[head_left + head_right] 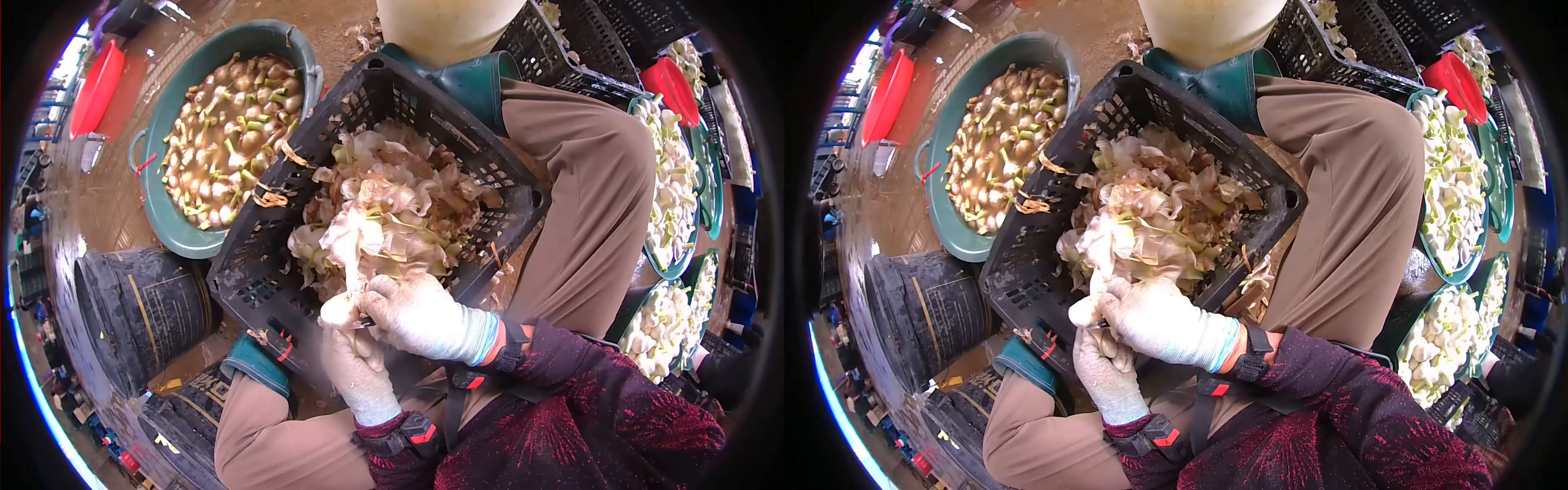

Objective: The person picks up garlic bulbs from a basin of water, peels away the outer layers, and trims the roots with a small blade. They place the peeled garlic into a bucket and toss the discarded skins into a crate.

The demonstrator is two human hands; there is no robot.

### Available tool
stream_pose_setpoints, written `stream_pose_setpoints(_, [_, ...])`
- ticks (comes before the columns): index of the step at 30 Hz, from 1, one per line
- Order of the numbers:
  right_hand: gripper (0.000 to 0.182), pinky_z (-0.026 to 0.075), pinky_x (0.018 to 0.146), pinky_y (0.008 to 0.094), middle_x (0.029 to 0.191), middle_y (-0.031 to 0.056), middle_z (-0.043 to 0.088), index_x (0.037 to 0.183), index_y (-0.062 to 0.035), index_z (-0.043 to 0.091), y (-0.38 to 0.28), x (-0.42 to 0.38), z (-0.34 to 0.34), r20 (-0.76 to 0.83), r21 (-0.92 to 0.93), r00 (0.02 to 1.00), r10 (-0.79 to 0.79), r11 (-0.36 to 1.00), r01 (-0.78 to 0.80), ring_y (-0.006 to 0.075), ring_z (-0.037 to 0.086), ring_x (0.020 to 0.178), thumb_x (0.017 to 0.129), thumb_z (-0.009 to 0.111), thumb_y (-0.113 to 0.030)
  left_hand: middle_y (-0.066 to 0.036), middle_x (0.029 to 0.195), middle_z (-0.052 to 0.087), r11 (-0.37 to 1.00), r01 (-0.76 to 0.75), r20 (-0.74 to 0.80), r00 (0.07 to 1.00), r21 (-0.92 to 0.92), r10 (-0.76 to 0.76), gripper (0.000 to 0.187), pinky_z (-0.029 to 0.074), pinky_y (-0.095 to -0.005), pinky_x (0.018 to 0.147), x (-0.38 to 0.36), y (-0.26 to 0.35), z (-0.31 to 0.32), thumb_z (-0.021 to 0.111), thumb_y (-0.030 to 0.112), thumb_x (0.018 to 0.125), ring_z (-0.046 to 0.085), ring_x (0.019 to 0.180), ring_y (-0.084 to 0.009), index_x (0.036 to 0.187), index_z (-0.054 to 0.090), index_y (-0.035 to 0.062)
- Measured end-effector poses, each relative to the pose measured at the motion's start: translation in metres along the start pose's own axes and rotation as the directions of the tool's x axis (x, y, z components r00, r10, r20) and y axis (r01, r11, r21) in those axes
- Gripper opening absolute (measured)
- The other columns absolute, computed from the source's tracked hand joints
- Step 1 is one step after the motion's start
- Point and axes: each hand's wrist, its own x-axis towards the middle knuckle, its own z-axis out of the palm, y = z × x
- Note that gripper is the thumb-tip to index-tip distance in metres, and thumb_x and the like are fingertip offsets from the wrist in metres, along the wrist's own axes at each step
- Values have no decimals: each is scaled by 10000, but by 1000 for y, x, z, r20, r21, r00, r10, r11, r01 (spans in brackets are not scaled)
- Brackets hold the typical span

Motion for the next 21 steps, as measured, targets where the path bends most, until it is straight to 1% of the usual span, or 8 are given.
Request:
stream_pose_setpoints(5, [285, 499, 591, 402, 852, 136, 605, 915, -45, 573, 3, 11, -2, 55, 151, 996, 65, 986, -73, 311, 622, 679, 669, 693, -125, 17, 532, 396, 991, 87, 11, 996, 103, -88, 222, 315, -224, 324, 0, 10, -4, 470, 189, 969, 363, 371, -89, 1052, 540, -4])
stream_pose_setpoints(6, [188, 498, 578, 405, 738, 143, 600, 870, -29, 575, 8, 17, 4, -84, 348, 988, 128, 933, -91, 326, 609, 635, 705, 649, -80, 15, 526, 366, 977, 167, 93, 983, -133, -156, 195, 305, -230, 315, 6, 9, -13, 473, 153, 950, 335, 361, -97, 1044, 536, -6])
stream_pose_setpoints(7, [119, 502, 577, 394, 637, 125, 582, 835, -27, 578, 20, 25, 11, -141, 267, 965, 222, 947, -179, 288, 627, 616, 760, 641, -93, 16, 514, 330, 950, 222, 96, 974, -221, -206, 145, 293, -227, 312, 6, 7, -19, 468, 135, 942, 308, 351, -101, 954, 548, 14])
stream_pose_setpoints(10, [168, 504, 599, 376, 672, 132, 599, 889, 4, 570, 29, 28, -8, 9, 444, 920, 392, 823, -355, 215, 655, 662, 857, 622, -152, 18, 506, 306, 881, 268, 255, 951, -391, -176, 173, 281, -228, 310, 10, 0, -24, 445, 141, 952, 289, 347, -103, 867, 549, 31])
stream_pose_setpoints(13, [310, 498, 734, 380, 894, 167, 622, 1004, 8, 593, 17, 8, -12, -36, 441, 988, 150, 889, -119, 300, 632, 834, 863, 675, -255, 25, 506, 320, 932, 193, 80, 981, -306, -177, 234, 273, -224, 320, 6, -1, -12, 434, 184, 970, 290, 354, -84, 829, 550, 38])
stream_pose_setpoints(16, [286, 487, 698, 392, 855, 162, 601, 944, -10, 597, 4, 8, -5, -36, 455, 992, 122, 886, -92, 359, 601, 796, 843, 686, -261, 48, 566, 425, 934, -154, -5, 986, 321, 164, 268, 237, -197, 338, -4, -6, -3, 452, 281, 996, 305, 380, -35, 1037, 572, 45])
stream_pose_setpoints(17, [257, 484, 671, 404, 840, 168, 598, 912, -13, 589, 6, 10, 0, -76, 393, 992, 98, 917, -60, 373, 598, 774, 847, 676, -245, 48, 566, 425, 933, -157, -5, 986, 325, 168, 268, 237, -197, 338, -4, -2, -2, 452, 281, 996, 305, 380, -35, 1037, 572, 45])
stream_pose_setpoints(21, [247, 469, 614, 419, 739, 206, 585, 832, 3, 552, 23, 26, 10, -15, 363, 887, 461, 829, -425, 382, 592, 699, 884, 619, -229, 31, 524, 330, 990, 96, 41, 995, -99, -93, 286, 274, -231, 331, 8, -3, -15, 441, 262, 991, 311, 379, -71, 893, 563, 23])
